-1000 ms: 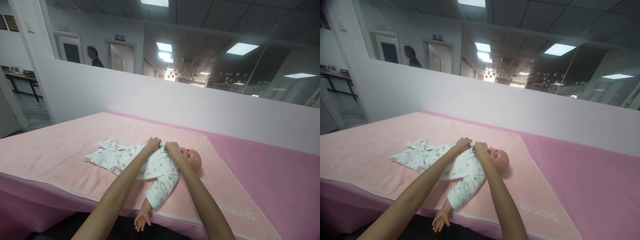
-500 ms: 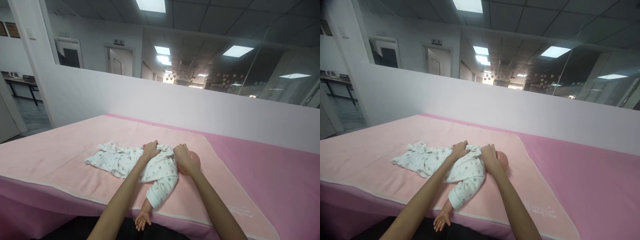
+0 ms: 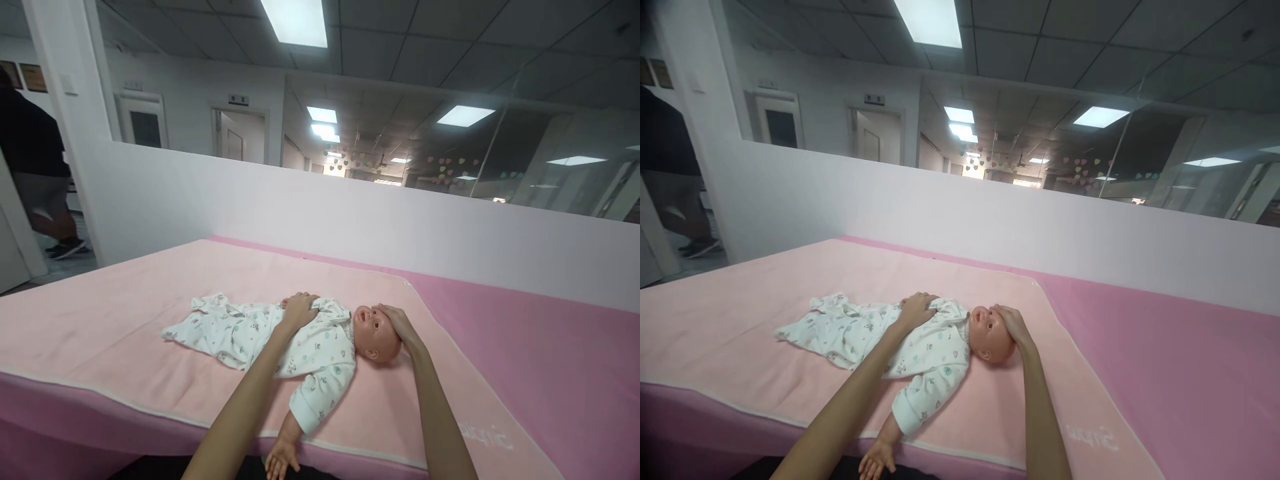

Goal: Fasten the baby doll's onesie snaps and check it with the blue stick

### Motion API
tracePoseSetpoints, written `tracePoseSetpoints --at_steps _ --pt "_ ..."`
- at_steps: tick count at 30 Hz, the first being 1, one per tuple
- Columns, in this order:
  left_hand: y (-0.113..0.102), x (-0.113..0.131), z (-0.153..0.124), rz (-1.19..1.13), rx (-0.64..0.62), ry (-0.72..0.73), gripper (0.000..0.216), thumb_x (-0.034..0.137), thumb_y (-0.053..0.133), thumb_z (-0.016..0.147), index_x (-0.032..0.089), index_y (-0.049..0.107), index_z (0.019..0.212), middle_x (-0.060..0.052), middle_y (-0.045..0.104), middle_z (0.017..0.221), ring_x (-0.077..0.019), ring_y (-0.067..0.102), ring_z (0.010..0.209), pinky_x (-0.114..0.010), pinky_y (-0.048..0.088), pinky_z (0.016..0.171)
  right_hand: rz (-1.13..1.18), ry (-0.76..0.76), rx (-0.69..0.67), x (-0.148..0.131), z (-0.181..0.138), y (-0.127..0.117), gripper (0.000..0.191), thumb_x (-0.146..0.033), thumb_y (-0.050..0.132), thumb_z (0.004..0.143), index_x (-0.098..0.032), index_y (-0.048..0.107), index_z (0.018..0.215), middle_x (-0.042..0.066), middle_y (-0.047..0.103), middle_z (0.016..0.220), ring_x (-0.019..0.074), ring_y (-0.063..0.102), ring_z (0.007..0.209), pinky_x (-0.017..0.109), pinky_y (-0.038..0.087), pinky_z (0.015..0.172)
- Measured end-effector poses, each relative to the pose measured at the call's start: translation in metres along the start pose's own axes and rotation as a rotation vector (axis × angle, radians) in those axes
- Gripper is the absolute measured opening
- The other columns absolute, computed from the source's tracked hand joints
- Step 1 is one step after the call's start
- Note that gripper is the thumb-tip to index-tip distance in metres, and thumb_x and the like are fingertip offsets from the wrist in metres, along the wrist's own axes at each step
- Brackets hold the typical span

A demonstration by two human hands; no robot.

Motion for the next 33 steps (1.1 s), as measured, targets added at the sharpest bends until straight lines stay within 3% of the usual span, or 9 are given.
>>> tracePoseSetpoints --at_steps 3,8,12,17,19,23,28,33 --pt "0.000 0.000 0.001 0.010 0.016 0.004 0.037 0.027 0.047 0.072 0.026 0.059 0.107 -0.006 0.062 0.098 -0.0239 0.052 0.094 -0.033 0.037 0.080 0.243 0.069 0.017 0.018 0.003 -0.002 0.035 -0.045 0.060 0.065 -0.015 0.068 0.082 0.006 0.068 0.094 0.0205 0.060 0.089 0.029 0.044 0.080" --pt "0.000 0.001 0.001 0.019 0.021 0.017 0.037 0.027 0.047 0.072 0.025 0.058 0.107 -0.006 0.063 0.095 -0.0240 0.052 0.093 -0.034 0.037 0.082 0.348 0.102 0.063 0.034 0.003 -0.005 0.038 -0.045 0.063 0.063 -0.014 0.067 0.083 0.005 0.068 0.090 0.0194 0.062 0.085 0.028 0.046 0.079" --pt "-0.002 0.002 0.000 0.005 0.024 0.015 0.038 0.027 0.047 0.073 0.025 0.057 0.110 -0.006 0.062 0.097 -0.0235 0.051 0.095 -0.033 0.036 0.085 0.401 0.161 0.225 0.062 0.004 -0.024 0.039 -0.043 0.063 0.063 -0.014 0.064 0.089 0.005 0.067 0.092 0.0203 0.061 0.086 0.027 0.048 0.072" --pt "-0.003 0.003 -0.001 0.002 -0.001 -0.010 0.038 0.027 0.047 0.073 0.026 0.056 0.110 -0.005 0.061 0.099 -0.0236 0.050 0.098 -0.033 0.036 0.086 0.446 0.161 0.430 0.077 0.003 -0.048 0.044 -0.041 0.059 0.065 -0.018 0.058 0.102 0.005 0.062 0.107 0.0191 0.056 0.102 0.027 0.047 0.080" --pt "-0.003 0.003 -0.001 0.005 -0.007 -0.019 0.039 0.027 0.047 0.073 0.026 0.056 0.111 -0.005 0.061 0.101 -0.0236 0.050 0.099 -0.033 0.036 0.086 0.459 0.131 0.361 0.069 0.004 -0.040 0.041 -0.041 0.059 0.066 -0.017 0.060 0.099 0.005 0.063 0.107 0.0196 0.056 0.102 0.028 0.046 0.082" --pt "-0.003 0.004 -0.001 0.010 -0.010 -0.016 0.040 0.026 0.047 0.073 0.025 0.056 0.111 -0.005 0.061 0.103 -0.0235 0.049 0.099 -0.032 0.036 0.085 0.474 0.132 0.145 0.048 -0.002 -0.010 0.032 -0.041 0.059 0.067 -0.013 0.065 0.080 0.007 0.068 0.087 0.0222 0.062 0.086 0.031 0.048 0.078" --pt "-0.002 0.004 0.000 0.020 0.003 -0.001 0.040 0.026 0.046 0.073 0.024 0.056 0.111 -0.006 0.061 0.101 -0.0236 0.050 0.098 -0.032 0.036 0.085 0.482 0.177 0.138 0.042 -0.010 -0.004 0.030 -0.041 0.056 0.069 -0.014 0.065 0.076 0.006 0.069 0.076 0.0221 0.064 0.078 0.031 0.048 0.074" --pt "-0.002 0.005 0.000 0.028 0.012 0.011 0.039 0.027 0.046 0.073 0.024 0.056 0.110 -0.006 0.061 0.100 -0.0242 0.050 0.097 -0.033 0.036 0.085 0.532 0.129 0.271 0.054 -0.001 -0.026 0.034 -0.041 0.062 0.063 -0.015 0.065 0.085 0.006 0.068 0.090 0.0204 0.061 0.091 0.028 0.047 0.080"
Point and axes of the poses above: each hand's wrist, its own z-axis towards the middle knuckle, its own y-axis out of the palm, x = y × z, the point moved 10 cm from there along z, towards the middle knuckle
